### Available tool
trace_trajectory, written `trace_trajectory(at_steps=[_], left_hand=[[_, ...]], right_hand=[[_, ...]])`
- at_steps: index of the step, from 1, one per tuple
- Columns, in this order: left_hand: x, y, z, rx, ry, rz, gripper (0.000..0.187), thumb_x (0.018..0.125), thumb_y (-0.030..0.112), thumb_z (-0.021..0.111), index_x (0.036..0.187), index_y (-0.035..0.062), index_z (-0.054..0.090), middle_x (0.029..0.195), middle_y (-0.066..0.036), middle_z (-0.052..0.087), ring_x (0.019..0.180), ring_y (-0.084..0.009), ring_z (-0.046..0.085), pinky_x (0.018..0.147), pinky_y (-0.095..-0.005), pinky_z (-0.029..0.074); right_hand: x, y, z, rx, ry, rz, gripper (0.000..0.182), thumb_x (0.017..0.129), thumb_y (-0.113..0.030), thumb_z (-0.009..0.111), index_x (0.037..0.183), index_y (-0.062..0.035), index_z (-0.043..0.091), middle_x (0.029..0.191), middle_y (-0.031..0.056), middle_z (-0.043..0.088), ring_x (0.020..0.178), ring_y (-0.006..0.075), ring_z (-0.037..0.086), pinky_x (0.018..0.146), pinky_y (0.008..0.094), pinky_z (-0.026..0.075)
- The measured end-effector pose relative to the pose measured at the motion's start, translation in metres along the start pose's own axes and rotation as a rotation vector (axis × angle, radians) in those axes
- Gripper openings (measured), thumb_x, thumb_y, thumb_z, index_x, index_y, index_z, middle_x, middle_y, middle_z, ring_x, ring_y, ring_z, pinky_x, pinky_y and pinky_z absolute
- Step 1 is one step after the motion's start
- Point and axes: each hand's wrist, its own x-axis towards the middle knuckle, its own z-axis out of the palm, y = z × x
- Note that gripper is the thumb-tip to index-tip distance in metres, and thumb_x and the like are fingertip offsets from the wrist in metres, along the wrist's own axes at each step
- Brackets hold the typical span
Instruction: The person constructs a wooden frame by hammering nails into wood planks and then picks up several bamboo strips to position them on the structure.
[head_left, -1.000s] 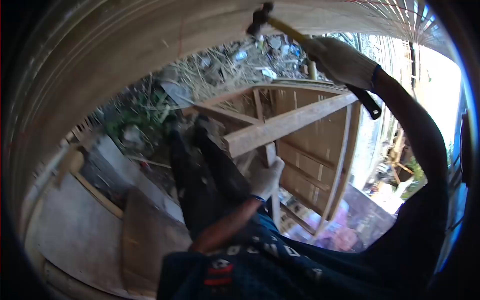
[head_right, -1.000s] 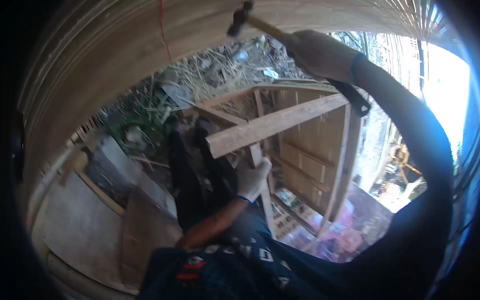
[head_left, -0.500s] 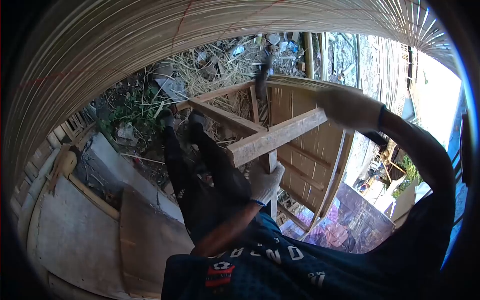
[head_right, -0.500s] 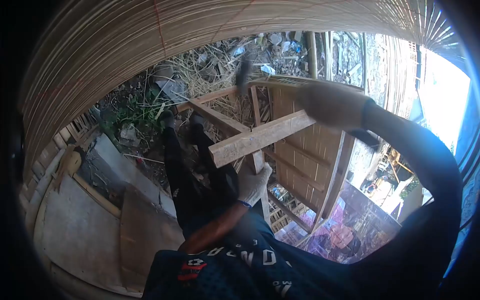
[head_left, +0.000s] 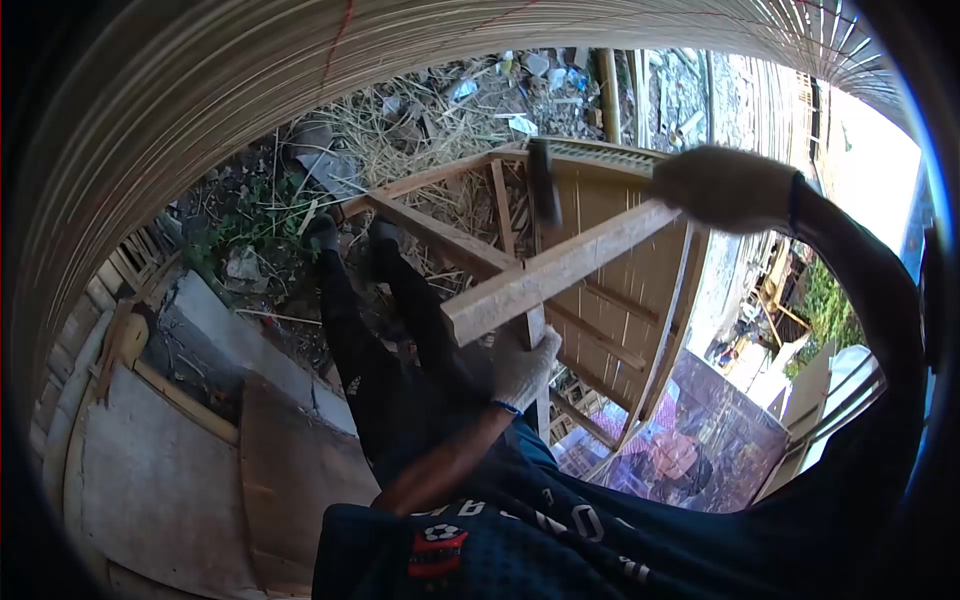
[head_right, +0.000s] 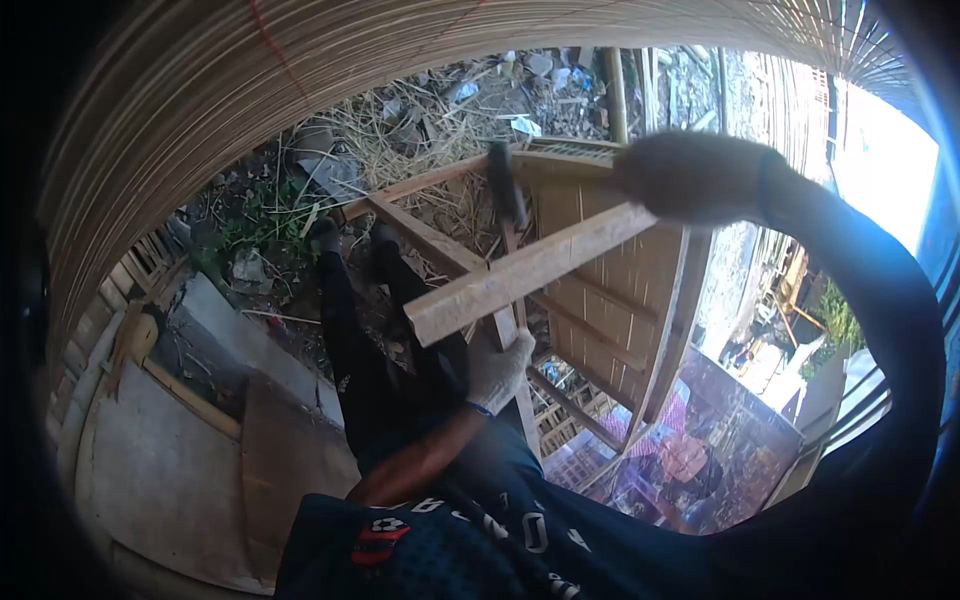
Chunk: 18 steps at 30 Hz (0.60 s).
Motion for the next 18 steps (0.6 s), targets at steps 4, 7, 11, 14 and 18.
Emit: trace_trajectory(at_steps=[4, 7, 11, 14, 18], left_hand=[[0.003, 0.024, -0.002, 0.095, 0.03, -0.026, 0.022, 0.084, 0.022, 0.076, 0.086, 0.0017, 0.068, 0.066, -0.007, 0.065, 0.069, -0.0212, 0.071, 0.064, -0.0388, 0.054], [0.005, 0.013, 0.002, 0.155, 0.092, 0.143, 0.023, 0.084, 0.023, 0.077, 0.085, 0.0019, 0.067, 0.067, -0.008, 0.066, 0.067, -0.0212, 0.071, 0.063, -0.0388, 0.054], [-0.001, 0.007, 0.004, 0.042, 0.109, 0.055, 0.022, 0.084, 0.022, 0.076, 0.081, 0.0025, 0.066, 0.064, -0.007, 0.065, 0.06, -0.0193, 0.068, 0.056, -0.0375, 0.053], [0.006, 0.022, 0.003, 0.078, 0.041, 0.037, 0.019, 0.085, 0.02, 0.076, 0.084, 0.0031, 0.066, 0.063, -0.007, 0.064, 0.056, -0.0174, 0.067, 0.053, -0.0359, 0.052], [-0.003, 0.034, 0.003, 0.118, 0.092, 0.128, 0.018, 0.084, 0.018, 0.076, 0.083, 0.0031, 0.066, 0.064, -0.006, 0.063, 0.057, -0.0163, 0.067, 0.053, -0.0353, 0.052]], right_hand=[[0.008, -0.026, -0.001, 0.144, 0.487, 0.241, 0.039, 0.099, -0.001, 0.05, 0.138, -0.0002, 0.051, 0.097, 0.014, 0.063, 0.088, 0.0259, 0.066, 0.087, 0.0399, 0.058], [-0.012, -0.038, 0.042, 0.467, 0.097, 0.006, 0.032, 0.109, -0.027, 0.049, 0.129, -0.0068, 0.064, 0.102, 0.0136, 0.07, 0.101, 0.0257, 0.07, 0.095, 0.0422, 0.056], [-0.002, -0.036, -0.012, 0.089, -0.075, 0.095, 0.026, 0.108, -0.021, 0.048, 0.12, -0.0012, 0.059, 0.091, 0.0113, 0.061, 0.083, 0.0215, 0.065, 0.076, 0.0365, 0.061], [0.003, -0.036, -0.002, 0.411, 0.29, 0.179, 0.025, 0.108, -0.023, 0.047, 0.117, -0.0025, 0.059, 0.096, 0.0126, 0.065, 0.082, 0.0218, 0.068, 0.079, 0.0378, 0.06], [-0.008, -0.045, 0.054, 0.147, 0.285, -0.041, 0.035, 0.112, -0.035, 0.042, 0.108, -0.0057, 0.061, 0.085, 0.0107, 0.067, 0.077, 0.0227, 0.068, 0.081, 0.043, 0.058]])
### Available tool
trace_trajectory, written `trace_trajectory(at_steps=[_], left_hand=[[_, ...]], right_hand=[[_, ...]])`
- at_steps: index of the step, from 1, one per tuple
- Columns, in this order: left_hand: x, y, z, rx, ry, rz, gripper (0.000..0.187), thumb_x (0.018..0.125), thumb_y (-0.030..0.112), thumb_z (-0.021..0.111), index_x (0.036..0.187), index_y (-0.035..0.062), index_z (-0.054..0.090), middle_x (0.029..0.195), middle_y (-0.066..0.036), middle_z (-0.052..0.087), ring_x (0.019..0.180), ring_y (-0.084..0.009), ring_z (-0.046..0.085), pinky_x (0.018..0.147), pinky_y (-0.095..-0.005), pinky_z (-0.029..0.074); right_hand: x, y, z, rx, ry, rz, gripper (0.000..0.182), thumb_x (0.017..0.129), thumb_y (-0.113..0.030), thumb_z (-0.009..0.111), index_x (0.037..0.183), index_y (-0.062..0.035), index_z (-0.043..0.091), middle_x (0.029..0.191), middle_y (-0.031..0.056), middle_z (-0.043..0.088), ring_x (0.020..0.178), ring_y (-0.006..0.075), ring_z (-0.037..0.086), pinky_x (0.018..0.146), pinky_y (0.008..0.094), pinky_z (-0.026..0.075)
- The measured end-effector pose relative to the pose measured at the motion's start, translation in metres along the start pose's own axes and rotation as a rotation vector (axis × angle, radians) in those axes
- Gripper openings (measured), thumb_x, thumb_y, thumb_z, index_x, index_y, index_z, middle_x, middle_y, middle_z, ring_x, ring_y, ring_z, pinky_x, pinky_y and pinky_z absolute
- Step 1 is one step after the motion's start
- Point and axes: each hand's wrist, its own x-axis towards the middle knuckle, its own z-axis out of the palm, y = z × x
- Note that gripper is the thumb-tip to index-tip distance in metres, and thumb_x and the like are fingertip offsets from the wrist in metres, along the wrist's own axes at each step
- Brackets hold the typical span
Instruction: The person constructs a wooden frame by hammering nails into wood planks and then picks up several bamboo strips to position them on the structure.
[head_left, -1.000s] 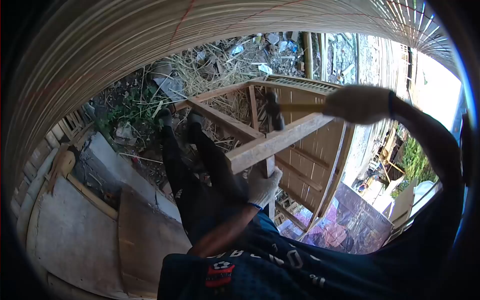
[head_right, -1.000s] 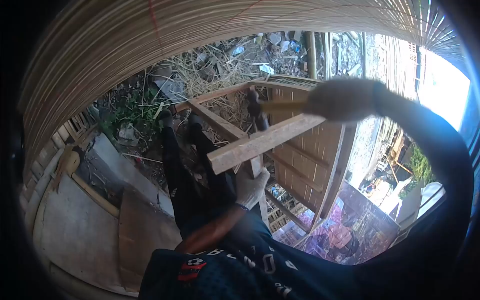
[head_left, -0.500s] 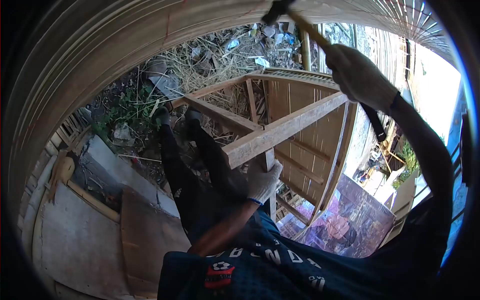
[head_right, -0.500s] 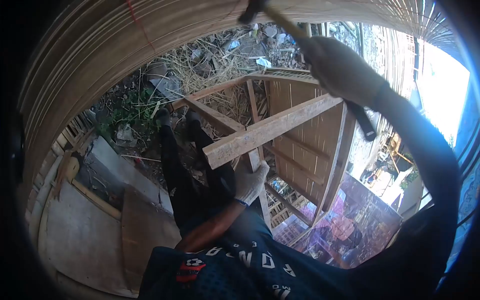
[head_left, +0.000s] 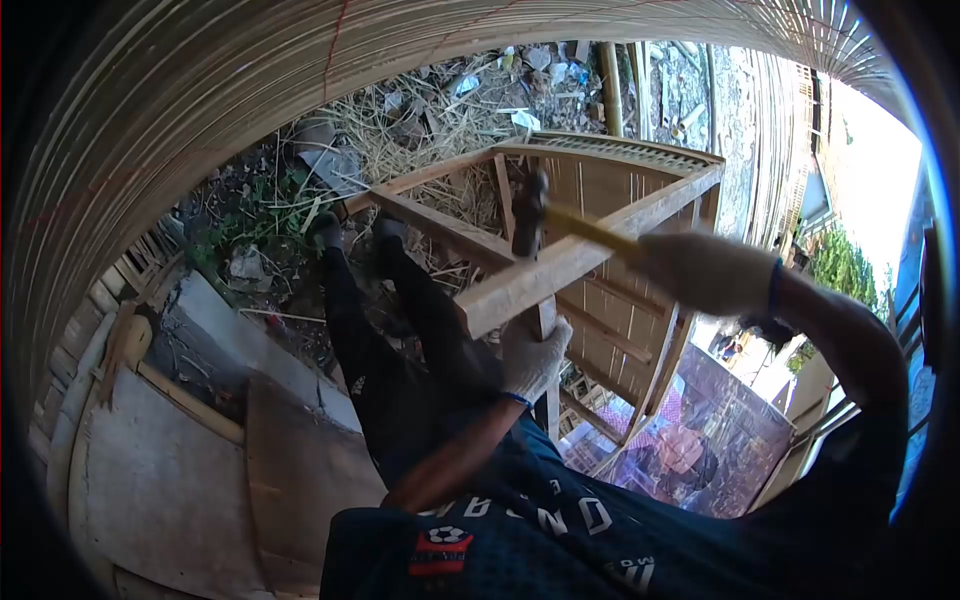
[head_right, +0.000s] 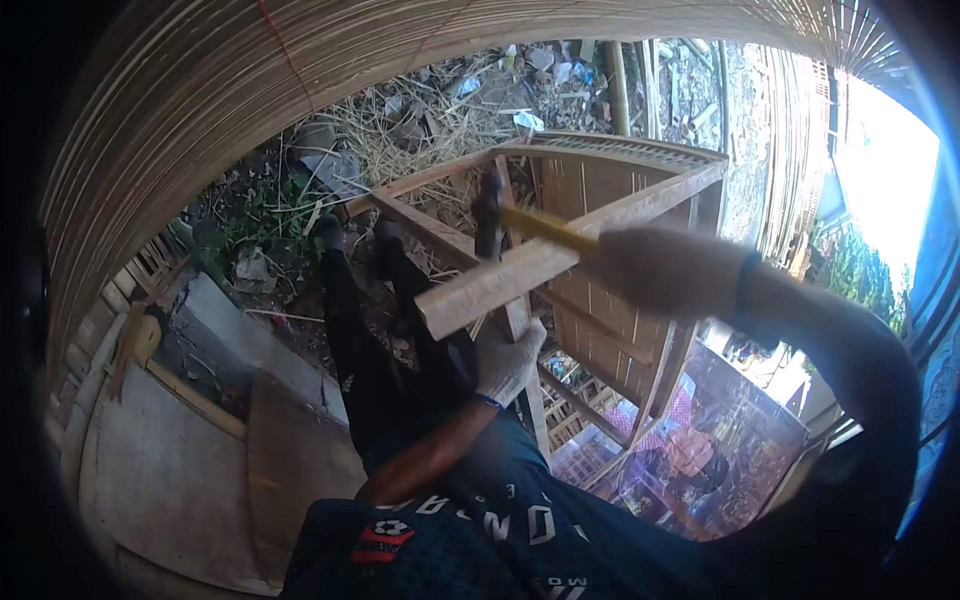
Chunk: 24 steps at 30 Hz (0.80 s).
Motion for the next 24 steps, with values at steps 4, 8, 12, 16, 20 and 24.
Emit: trace_trajectory(at_steps=[4, 8, 12, 16, 20, 24], left_hand=[[0.0, -0.03, 0.001, -0.036, -0.041, -0.044, 0.021, 0.084, 0.019, 0.076, 0.086, 0.0017, 0.065, 0.067, -0.007, 0.064, 0.062, -0.0163, 0.068, 0.058, -0.0351, 0.054], [0.002, -0.017, -0.006, -0.012, -0.095, -0.131, 0.027, 0.083, 0.021, 0.077, 0.096, -0.0008, 0.066, 0.076, -0.008, 0.069, 0.07, -0.0192, 0.07, 0.066, -0.0375, 0.055], [0.004, -0.024, -0.006, 0.025, -0.078, -0.046, 0.028, 0.083, 0.022, 0.077, 0.095, -0.0008, 0.066, 0.078, -0.01, 0.07, 0.073, -0.0211, 0.072, 0.068, -0.0376, 0.055], [0.006, -0.03, -0.007, 0.072, -0.2, -0.154, 0.034, 0.081, 0.026, 0.079, 0.097, -0.0012, 0.066, 0.083, -0.014, 0.07, 0.08, -0.0277, 0.073, 0.074, -0.0398, 0.056], [0.006, -0.04, -0.001, 0.114, -0.034, -0.029, 0.036, 0.08, 0.026, 0.079, 0.101, -0.0008, 0.066, 0.083, -0.014, 0.07, 0.08, -0.0292, 0.073, 0.074, -0.0407, 0.057], [0.007, -0.036, 0.003, 0.079, -0.064, 0.018, 0.023, 0.086, 0.021, 0.074, 0.094, 0.0007, 0.068, 0.074, -0.009, 0.068, 0.069, -0.0174, 0.069, 0.065, -0.0357, 0.054]], right_hand=[[0.007, -0.014, -0.055, -0.005, -0.187, 0.07, 0.029, 0.111, -0.026, 0.043, 0.121, -0.0061, 0.061, 0.092, 0.0084, 0.064, 0.077, 0.0189, 0.065, 0.079, 0.0372, 0.059], [0.015, -0.021, -0.058, 0.374, 0.075, 0.254, 0.025, 0.107, -0.015, 0.046, 0.128, -0.005, 0.058, 0.095, 0.0074, 0.061, 0.079, 0.0174, 0.064, 0.078, 0.0336, 0.058], [-0.008, -0.027, -0.022, -0.102, -0.134, 0.059, 0.027, 0.108, -0.016, 0.044, 0.126, -0.0043, 0.06, 0.092, 0.0097, 0.064, 0.079, 0.022, 0.068, 0.077, 0.0378, 0.06], [-0.006, -0.024, -0.069, 0.234, -0.117, 0.389, 0.023, 0.106, -0.02, 0.051, 0.119, -0.0044, 0.062, 0.092, 0.0104, 0.063, 0.08, 0.0221, 0.066, 0.076, 0.0394, 0.057], [-0.007, -0.013, -0.025, -0.008, 0.163, 0.258, 0.021, 0.102, -0.02, 0.057, 0.112, -0.0027, 0.063, 0.095, 0.0107, 0.062, 0.089, 0.0224, 0.063, 0.083, 0.0393, 0.055], [-0.007, -0.05, -0.055, 0.01, -0.539, 0.237, 0.031, 0.109, -0.023, 0.047, 0.126, -0.0013, 0.061, 0.098, 0.0147, 0.064, 0.089, 0.0236, 0.068, 0.088, 0.0378, 0.057]])
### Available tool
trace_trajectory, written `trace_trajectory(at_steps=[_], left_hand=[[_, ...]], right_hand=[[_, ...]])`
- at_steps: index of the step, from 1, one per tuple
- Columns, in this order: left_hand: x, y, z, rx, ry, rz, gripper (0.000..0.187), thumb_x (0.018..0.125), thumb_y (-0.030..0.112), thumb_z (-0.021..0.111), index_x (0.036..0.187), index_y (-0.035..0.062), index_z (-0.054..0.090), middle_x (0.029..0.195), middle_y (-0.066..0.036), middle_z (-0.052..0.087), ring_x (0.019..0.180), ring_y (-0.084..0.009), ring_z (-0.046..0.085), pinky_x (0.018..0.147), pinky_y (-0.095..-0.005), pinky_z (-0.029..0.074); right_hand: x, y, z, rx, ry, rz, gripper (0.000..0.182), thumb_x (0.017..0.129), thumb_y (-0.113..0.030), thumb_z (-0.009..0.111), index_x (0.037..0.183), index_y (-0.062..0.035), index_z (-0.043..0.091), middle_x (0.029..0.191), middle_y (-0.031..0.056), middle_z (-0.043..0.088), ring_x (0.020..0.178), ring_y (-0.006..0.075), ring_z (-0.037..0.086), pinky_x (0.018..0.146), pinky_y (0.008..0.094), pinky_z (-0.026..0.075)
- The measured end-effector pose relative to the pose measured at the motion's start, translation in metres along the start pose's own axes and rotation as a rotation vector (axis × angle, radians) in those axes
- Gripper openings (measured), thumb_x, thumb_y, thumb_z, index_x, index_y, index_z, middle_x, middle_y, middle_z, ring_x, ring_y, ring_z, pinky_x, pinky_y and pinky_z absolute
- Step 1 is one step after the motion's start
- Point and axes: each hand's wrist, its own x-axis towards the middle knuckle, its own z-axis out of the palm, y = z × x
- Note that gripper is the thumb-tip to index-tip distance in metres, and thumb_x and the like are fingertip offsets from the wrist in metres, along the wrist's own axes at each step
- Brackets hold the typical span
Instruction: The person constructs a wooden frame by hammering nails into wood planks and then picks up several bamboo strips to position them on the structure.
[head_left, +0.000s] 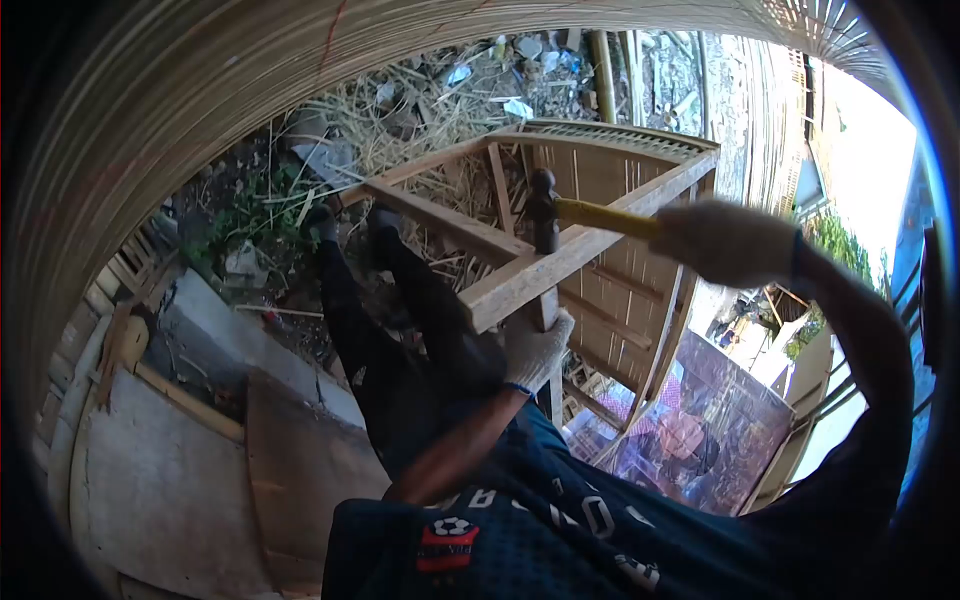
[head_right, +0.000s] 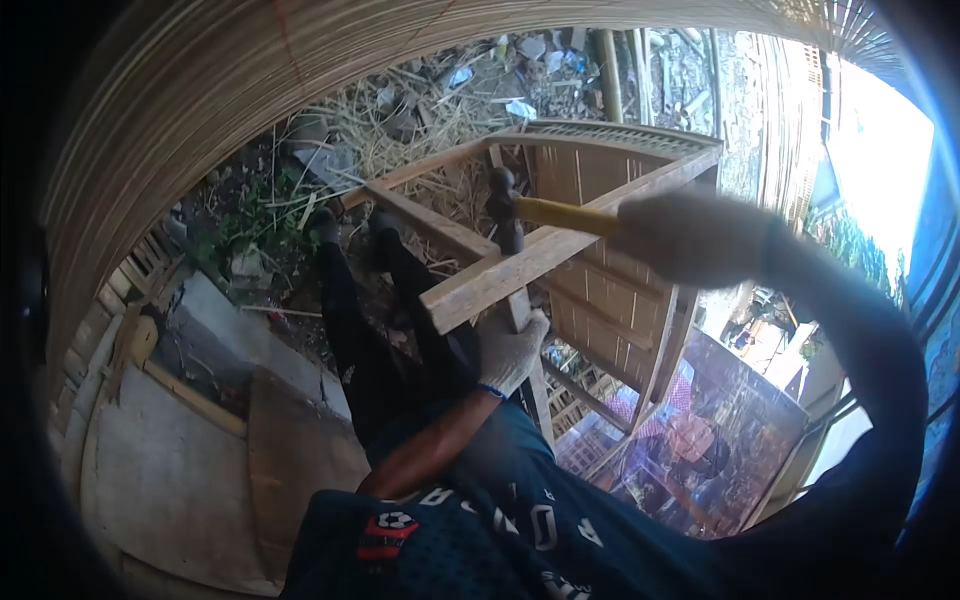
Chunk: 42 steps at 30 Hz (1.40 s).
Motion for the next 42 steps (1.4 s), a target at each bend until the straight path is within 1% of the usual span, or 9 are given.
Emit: trace_trajectory(at_steps=[8, 9, 12, 17, 23, 30, 31, 40, 42], left_hand=[[-0.001, -0.001, -0.005, 0.009, 0.042, 0.017, 0.038, 0.081, 0.026, 0.079, 0.105, -0.0008, 0.068, 0.086, -0.016, 0.073, 0.083, -0.0295, 0.075, 0.075, -0.0412, 0.057], [0.002, -0.009, -0.002, 0.015, 0.07, 0.057, 0.038, 0.081, 0.025, 0.078, 0.108, -0.0008, 0.069, 0.087, -0.016, 0.073, 0.082, -0.0283, 0.074, 0.075, -0.0406, 0.057], [-0.005, 0.015, -0.006, -0.083, 0.034, 0.129, 0.033, 0.083, 0.021, 0.076, 0.106, -0.0011, 0.068, 0.085, -0.013, 0.073, 0.079, -0.0241, 0.074, 0.074, -0.0381, 0.058], [-0.006, 0.017, -0.012, -0.05, -0.025, -0.106, 0.028, 0.086, 0.02, 0.075, 0.1, -0.002, 0.065, 0.081, -0.01, 0.071, 0.079, -0.0214, 0.073, 0.074, -0.0369, 0.057], [-0.005, 0.02, -0.003, -0.205, 0.051, 0.066, 0.025, 0.084, 0.021, 0.076, 0.093, -0.0001, 0.065, 0.073, -0.009, 0.068, 0.072, -0.0206, 0.07, 0.07, -0.038, 0.055], [0.001, 0.021, -0.01, -0.072, -0.051, -0.03, 0.017, 0.085, 0.016, 0.073, 0.088, 0.0011, 0.064, 0.076, -0.007, 0.067, 0.071, -0.0181, 0.068, 0.066, -0.0379, 0.052], [-0.007, 0.012, -0.006, -0.102, 0.006, 0.036, 0.017, 0.085, 0.016, 0.073, 0.088, 0.0014, 0.064, 0.077, -0.007, 0.067, 0.072, -0.0176, 0.068, 0.066, -0.0375, 0.052], [-0.001, 0.017, -0.011, -0.1, -0.062, -0.048, 0.019, 0.085, 0.017, 0.074, 0.083, 0.0004, 0.065, 0.068, -0.006, 0.064, 0.064, -0.0156, 0.065, 0.061, -0.0385, 0.05], [-0.002, 0.018, -0.009, -0.102, -0.037, 0.012, 0.019, 0.085, 0.017, 0.074, 0.082, 0.0004, 0.065, 0.069, -0.007, 0.064, 0.065, -0.0161, 0.066, 0.062, -0.0385, 0.051]], right_hand=[[0.027, 0.033, 0.07, -0.031, 0.778, -0.192, 0.026, 0.104, -0.015, 0.053, 0.124, 0.0002, 0.059, 0.112, 0.0176, 0.067, 0.095, 0.0285, 0.069, 0.088, 0.0458, 0.055], [0.007, -0.009, 0.039, 0.311, 0.216, 0.065, 0.025, 0.106, -0.021, 0.053, 0.115, 0.0001, 0.064, 0.096, 0.0157, 0.07, 0.087, 0.0283, 0.07, 0.084, 0.0446, 0.057], [0.0, -0.006, 0.005, 0.194, 0.109, 0.097, 0.031, 0.111, -0.026, 0.045, 0.11, -0.0019, 0.065, 0.082, 0.0132, 0.066, 0.077, 0.0255, 0.069, 0.074, 0.0378, 0.059], [0.03, 0.018, 0.05, 0.294, 0.874, -0.035, 0.025, 0.109, -0.023, 0.049, 0.112, -0.0006, 0.06, 0.079, 0.0135, 0.061, 0.074, 0.0285, 0.067, 0.073, 0.0433, 0.057], [-0.004, -0.01, 0.028, 0.285, 0.203, 0.167, 0.031, 0.107, -0.033, 0.054, 0.099, -0.0032, 0.058, 0.076, 0.0181, 0.062, 0.069, 0.0338, 0.065, 0.064, 0.047, 0.051], [0.038, 0.016, 0.096, -0.014, 0.955, -0.218, 0.023, 0.109, -0.026, 0.05, 0.104, -0.0047, 0.058, 0.073, 0.0119, 0.059, 0.066, 0.0288, 0.062, 0.067, 0.045, 0.052], [0.008, -0.016, 0.072, 0.475, 0.297, 0.053, 0.024, 0.107, -0.028, 0.054, 0.103, -0.0049, 0.058, 0.075, 0.0127, 0.06, 0.069, 0.0302, 0.063, 0.07, 0.0461, 0.052], [0.023, 0.013, 0.078, 0.191, 0.922, -0.154, 0.028, 0.111, -0.025, 0.044, 0.113, -0.0012, 0.058, 0.08, 0.0155, 0.063, 0.073, 0.0266, 0.065, 0.068, 0.0387, 0.056], [0.002, -0.006, 0.08, 0.319, 0.385, 0.021, 0.028, 0.11, -0.026, 0.046, 0.103, -0.0019, 0.06, 0.082, 0.0152, 0.066, 0.074, 0.032, 0.066, 0.066, 0.0438, 0.054]])
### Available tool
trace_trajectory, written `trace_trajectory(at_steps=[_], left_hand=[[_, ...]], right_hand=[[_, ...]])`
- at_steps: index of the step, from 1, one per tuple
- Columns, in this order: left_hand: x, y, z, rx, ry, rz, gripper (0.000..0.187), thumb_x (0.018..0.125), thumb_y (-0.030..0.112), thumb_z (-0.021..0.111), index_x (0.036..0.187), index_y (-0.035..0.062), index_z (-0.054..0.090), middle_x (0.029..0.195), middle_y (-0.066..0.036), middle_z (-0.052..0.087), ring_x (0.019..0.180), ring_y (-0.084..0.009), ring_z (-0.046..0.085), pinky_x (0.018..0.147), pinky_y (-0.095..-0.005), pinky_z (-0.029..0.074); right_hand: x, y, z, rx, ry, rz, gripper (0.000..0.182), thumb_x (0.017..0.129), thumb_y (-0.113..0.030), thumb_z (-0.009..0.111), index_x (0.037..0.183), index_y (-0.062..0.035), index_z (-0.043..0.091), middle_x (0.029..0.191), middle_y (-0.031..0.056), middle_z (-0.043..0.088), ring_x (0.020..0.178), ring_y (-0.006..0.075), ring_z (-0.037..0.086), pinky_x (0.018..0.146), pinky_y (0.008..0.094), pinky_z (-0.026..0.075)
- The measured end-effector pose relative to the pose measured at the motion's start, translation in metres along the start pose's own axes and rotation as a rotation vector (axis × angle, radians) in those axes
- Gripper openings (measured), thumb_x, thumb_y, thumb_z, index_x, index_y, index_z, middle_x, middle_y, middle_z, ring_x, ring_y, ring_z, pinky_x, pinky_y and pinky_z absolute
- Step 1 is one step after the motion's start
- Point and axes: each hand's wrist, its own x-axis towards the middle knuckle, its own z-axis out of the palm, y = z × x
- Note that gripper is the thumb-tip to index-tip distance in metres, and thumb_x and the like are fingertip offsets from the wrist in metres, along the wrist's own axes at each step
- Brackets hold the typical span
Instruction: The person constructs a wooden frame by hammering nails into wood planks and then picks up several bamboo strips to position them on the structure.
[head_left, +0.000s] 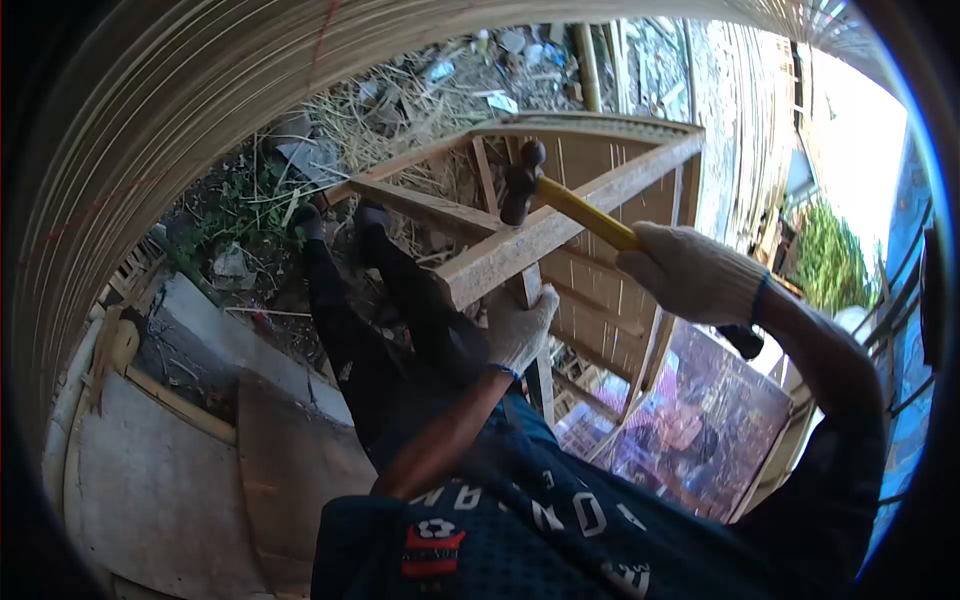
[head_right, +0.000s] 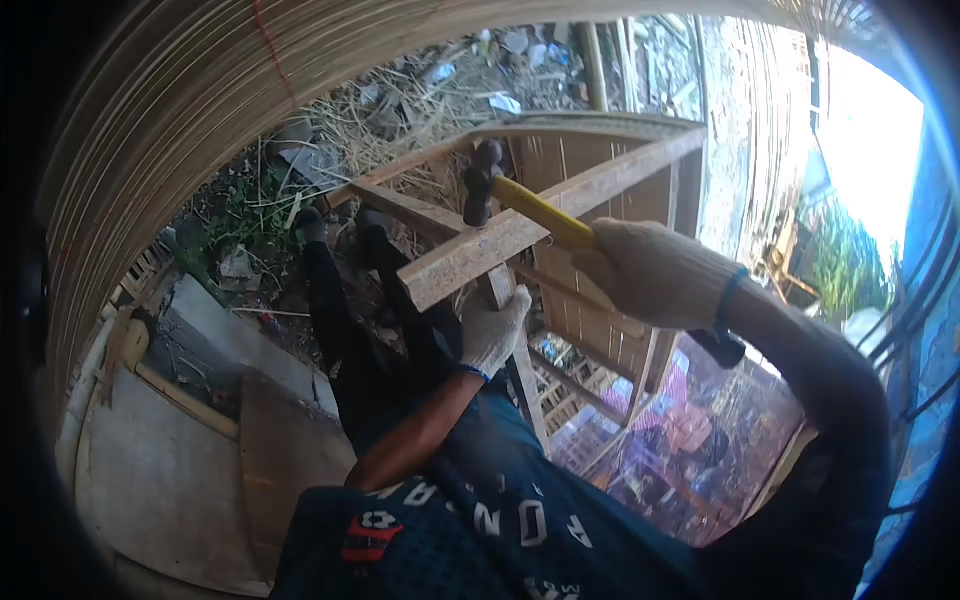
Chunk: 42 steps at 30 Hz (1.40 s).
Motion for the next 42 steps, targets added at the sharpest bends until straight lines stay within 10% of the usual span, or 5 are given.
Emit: trace_trajectory(at_steps=[5, 9, 12, 33, 42], left_hand=[[0.003, 0.025, -0.009, 0.081, -0.117, -0.132, 0.016, 0.087, 0.014, 0.072, 0.084, 0.0004, 0.065, 0.073, -0.007, 0.067, 0.07, -0.0154, 0.069, 0.063, -0.0339, 0.052], [0.004, 0.01, -0.006, 0.089, -0.059, 0.057, 0.016, 0.088, 0.014, 0.073, 0.086, -0.0005, 0.065, 0.076, -0.008, 0.067, 0.068, -0.0116, 0.068, 0.057, -0.032, 0.05], [-0.005, -0.007, 0.002, -0.132, -0.03, 0.034, 0.017, 0.088, 0.014, 0.073, 0.089, -0.0013, 0.067, 0.077, -0.007, 0.067, 0.068, -0.0127, 0.067, 0.06, -0.0333, 0.051], [0.018, 0.002, -0.004, 0.212, 0.071, -0.168, 0.028, 0.097, 0.027, 0.065, 0.081, 0.0059, 0.055, 0.062, -0.009, 0.064, 0.053, -0.0216, 0.062, 0.055, -0.0375, 0.053], [0.028, -0.009, -0.011, 0.17, 0.151, -0.146, 0.036, 0.096, 0.035, 0.063, 0.073, 0.009, 0.053, 0.061, -0.008, 0.057, 0.051, -0.024, 0.061, 0.053, -0.0404, 0.054]], right_hand=[[0.02, 0.001, -0.032, 0.129, 0.247, 0.109, 0.033, 0.11, -0.031, 0.05, 0.107, 0.0001, 0.06, 0.076, 0.0053, 0.058, 0.062, 0.0134, 0.055, 0.06, 0.0347, 0.053], [0.012, 0.02, 0.022, -0.172, 0.549, -0.301, 0.018, 0.108, -0.017, 0.047, 0.107, -0.0013, 0.056, 0.078, 0.017, 0.06, 0.072, 0.0336, 0.067, 0.073, 0.0429, 0.056], [-0.007, 0.006, 0.011, 0.117, 0.064, 0.004, 0.027, 0.106, -0.027, 0.052, 0.096, -0.0032, 0.059, 0.081, 0.0208, 0.068, 0.076, 0.0392, 0.069, 0.072, 0.0478, 0.055], [-0.1, -0.095, 0.397, 1.732, 0.948, 0.98, 0.027, 0.105, -0.027, 0.057, 0.1, -0.0003, 0.057, 0.069, 0.0102, 0.059, 0.061, 0.0216, 0.061, 0.059, 0.0384, 0.047], [-0.064, -0.086, 0.515, 1.373, 1.246, 1.309, 0.027, 0.104, -0.026, 0.059, 0.104, 0.0002, 0.058, 0.07, 0.0181, 0.063, 0.066, 0.0364, 0.065, 0.062, 0.0475, 0.048]])
